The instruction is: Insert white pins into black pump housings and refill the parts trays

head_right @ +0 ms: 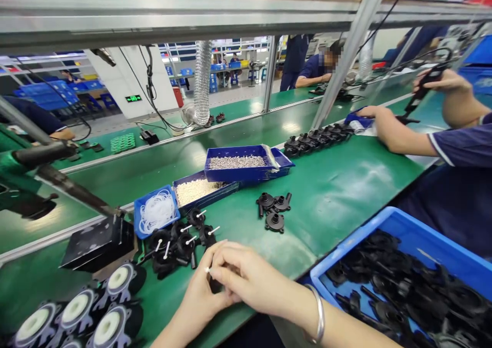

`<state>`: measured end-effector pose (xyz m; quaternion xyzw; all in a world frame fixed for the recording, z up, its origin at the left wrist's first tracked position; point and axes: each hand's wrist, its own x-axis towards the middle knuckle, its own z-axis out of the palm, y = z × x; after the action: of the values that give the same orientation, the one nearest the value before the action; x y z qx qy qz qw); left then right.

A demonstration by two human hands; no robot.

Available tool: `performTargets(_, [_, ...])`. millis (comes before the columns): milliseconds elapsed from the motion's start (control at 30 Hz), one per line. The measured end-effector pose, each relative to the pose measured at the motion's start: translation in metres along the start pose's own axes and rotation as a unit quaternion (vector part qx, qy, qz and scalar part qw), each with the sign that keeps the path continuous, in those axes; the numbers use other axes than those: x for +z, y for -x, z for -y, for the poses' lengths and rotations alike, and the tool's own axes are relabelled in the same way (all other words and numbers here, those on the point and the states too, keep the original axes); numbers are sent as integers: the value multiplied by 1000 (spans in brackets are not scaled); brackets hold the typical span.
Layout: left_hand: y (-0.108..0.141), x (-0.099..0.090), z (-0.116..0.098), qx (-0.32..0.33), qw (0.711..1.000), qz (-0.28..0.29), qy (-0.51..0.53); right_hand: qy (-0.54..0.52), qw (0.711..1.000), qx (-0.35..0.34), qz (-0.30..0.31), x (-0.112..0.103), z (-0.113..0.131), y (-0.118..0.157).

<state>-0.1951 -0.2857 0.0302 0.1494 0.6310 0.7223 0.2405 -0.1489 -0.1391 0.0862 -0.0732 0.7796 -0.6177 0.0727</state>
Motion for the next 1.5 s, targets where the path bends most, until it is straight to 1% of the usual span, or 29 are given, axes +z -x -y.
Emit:
performTargets(67, [-1,1,-8,1,1000,12,14,32,997,-70,-1,3,5,3])
performTargets(100, [-1,2,-11,-2,999,25,21,29,995,-95,-5,2,7,5])
performTargets(133, [0,4,-14,-4,999,36,24,12,994,-105,-17,0,8,7])
performTargets(200, [1,6,-18,-16,997,59,42,-49,993,-87,-58,-5,6,11])
performTargets(300, [4,6,-20,-41,991,71,104,-156,982,-17,-101,-13,-5,13])
performTargets(400, [5,2,-20,-67,981,41,175,-219,968,36,-116,-13,-16,8])
performTargets(500, [2,0,-19,-111,964,-16,240,-247,963,63,-93,-8,-22,3])
performTargets(533, [1,-1,-19,-125,957,-35,259,-245,964,67,-84,-6,-23,2])
performTargets(600, [-1,-1,-18,-144,946,-53,285,-221,969,76,-75,-2,-23,1])
performTargets(700, [-3,-2,-15,-162,935,-44,314,-149,982,85,-80,2,-24,3])
performTargets(800, [-5,-3,-11,-179,916,-38,357,-84,990,76,-80,4,-27,5])
performTargets(900, [-6,-3,-10,-206,898,-48,387,-54,994,66,-72,6,-31,5])
performTargets(1033, [-7,-2,-11,-218,889,-60,398,-40,994,66,-75,8,-32,4])
performTargets(1133, [-7,-2,-11,-219,891,-57,394,-31,994,68,-79,9,-31,4])
performTargets(1233, [-5,-2,-9,-218,899,-49,378,-16,995,65,-79,9,-32,4])
performTargets(1333, [-2,-1,-7,-191,925,-49,325,18,994,57,-87,10,-32,4])
performTargets(1433, [2,2,-8,-134,958,-57,248,61,993,35,-96,9,-32,4])
performTargets(1500, [3,5,-9,-92,971,-54,213,92,990,21,-101,8,-31,5])
